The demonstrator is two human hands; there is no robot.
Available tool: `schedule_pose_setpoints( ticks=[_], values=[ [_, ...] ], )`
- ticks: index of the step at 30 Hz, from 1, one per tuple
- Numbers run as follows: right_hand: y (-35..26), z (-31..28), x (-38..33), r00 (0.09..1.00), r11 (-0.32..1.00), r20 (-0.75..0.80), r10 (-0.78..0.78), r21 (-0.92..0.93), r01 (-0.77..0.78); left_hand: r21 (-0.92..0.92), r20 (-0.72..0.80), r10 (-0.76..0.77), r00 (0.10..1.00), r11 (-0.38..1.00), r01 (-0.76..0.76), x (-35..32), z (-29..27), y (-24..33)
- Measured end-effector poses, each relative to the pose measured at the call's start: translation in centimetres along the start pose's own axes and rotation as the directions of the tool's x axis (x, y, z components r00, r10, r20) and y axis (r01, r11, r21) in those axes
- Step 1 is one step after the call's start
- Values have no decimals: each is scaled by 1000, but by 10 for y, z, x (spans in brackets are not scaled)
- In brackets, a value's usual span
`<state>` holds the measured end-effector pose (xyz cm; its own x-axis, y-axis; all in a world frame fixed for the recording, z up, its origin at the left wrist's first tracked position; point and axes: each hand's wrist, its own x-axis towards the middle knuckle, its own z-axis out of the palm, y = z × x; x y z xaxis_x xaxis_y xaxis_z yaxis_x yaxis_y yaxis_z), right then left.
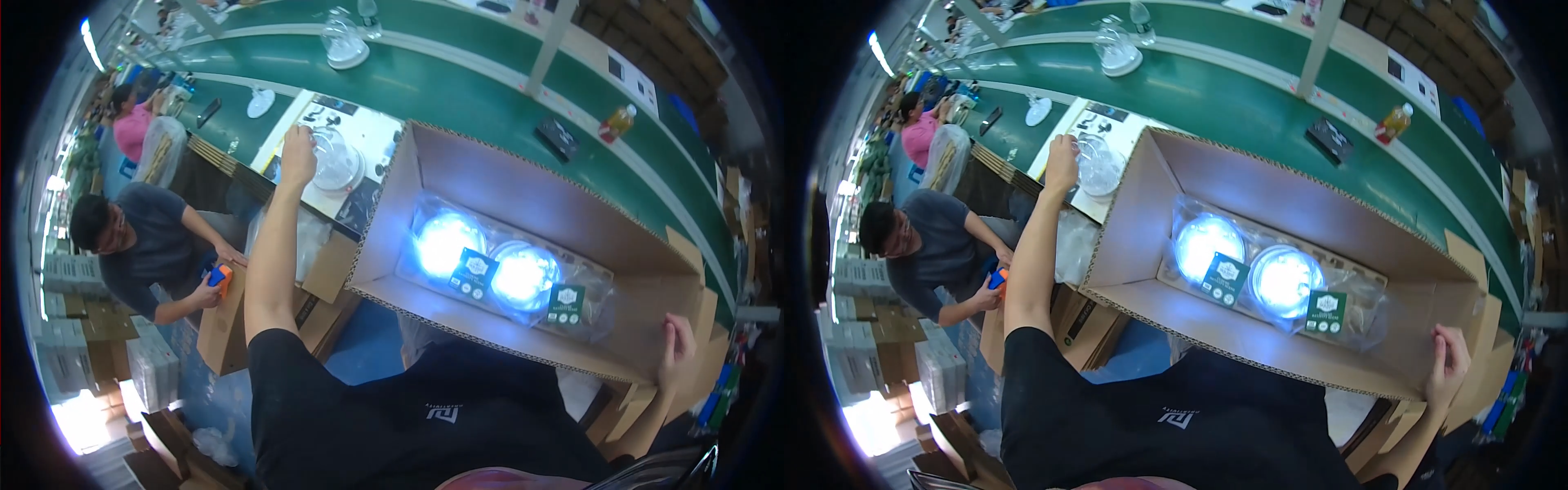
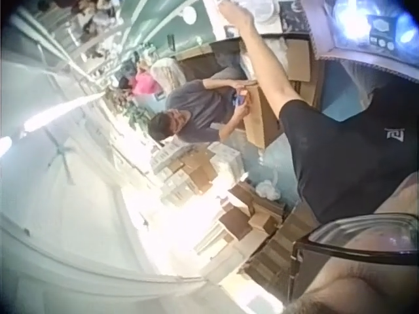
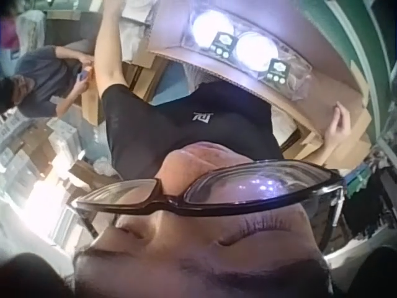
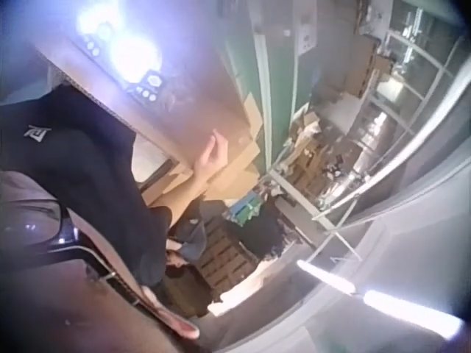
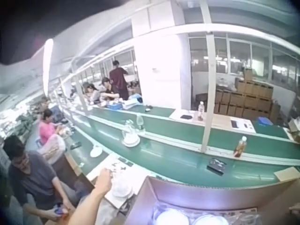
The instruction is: Packaging glowing dome-shaped lamps into cardboard boxes.
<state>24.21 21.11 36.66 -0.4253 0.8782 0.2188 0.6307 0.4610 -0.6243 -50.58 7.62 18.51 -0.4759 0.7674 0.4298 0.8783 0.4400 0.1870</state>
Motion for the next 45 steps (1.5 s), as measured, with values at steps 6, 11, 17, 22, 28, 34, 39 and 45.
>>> schedule_pose_setpoints(
  ticks=[6,11,17,22,28,34,39,45],
  values=[
    [-88,1,56,880,907,220,-421,104,408,107,-202,207,957,976,-188,50,-146,82],
    [-159,63,127,764,771,354,-540,571,281,177,-286,380,880,923,-342,71,-291,194],
    [-195,127,148,647,509,562,-515,808,-297,-201,-343,350,872,879,-432,76,-371,314],
    [-166,105,109,747,428,358,-561,897,-108,-380,-311,426,849,764,-522,56,-370,382],
    [-106,49,64,766,258,448,-462,894,-367,-532,-258,559,788,599,-599,50,-349,436],
    [-60,29,48,816,358,437,-379,882,-306,-656,-191,668,720,459,-600,46,-333,462],
    [-47,16,39,843,416,439,-310,860,-295,-866,4,617,787,396,-306,36,-326,466],
    [-28,20,25,925,571,333,-183,802,-175,-698,-180,694,697,409,-588,23,-301,446]
  ],
)
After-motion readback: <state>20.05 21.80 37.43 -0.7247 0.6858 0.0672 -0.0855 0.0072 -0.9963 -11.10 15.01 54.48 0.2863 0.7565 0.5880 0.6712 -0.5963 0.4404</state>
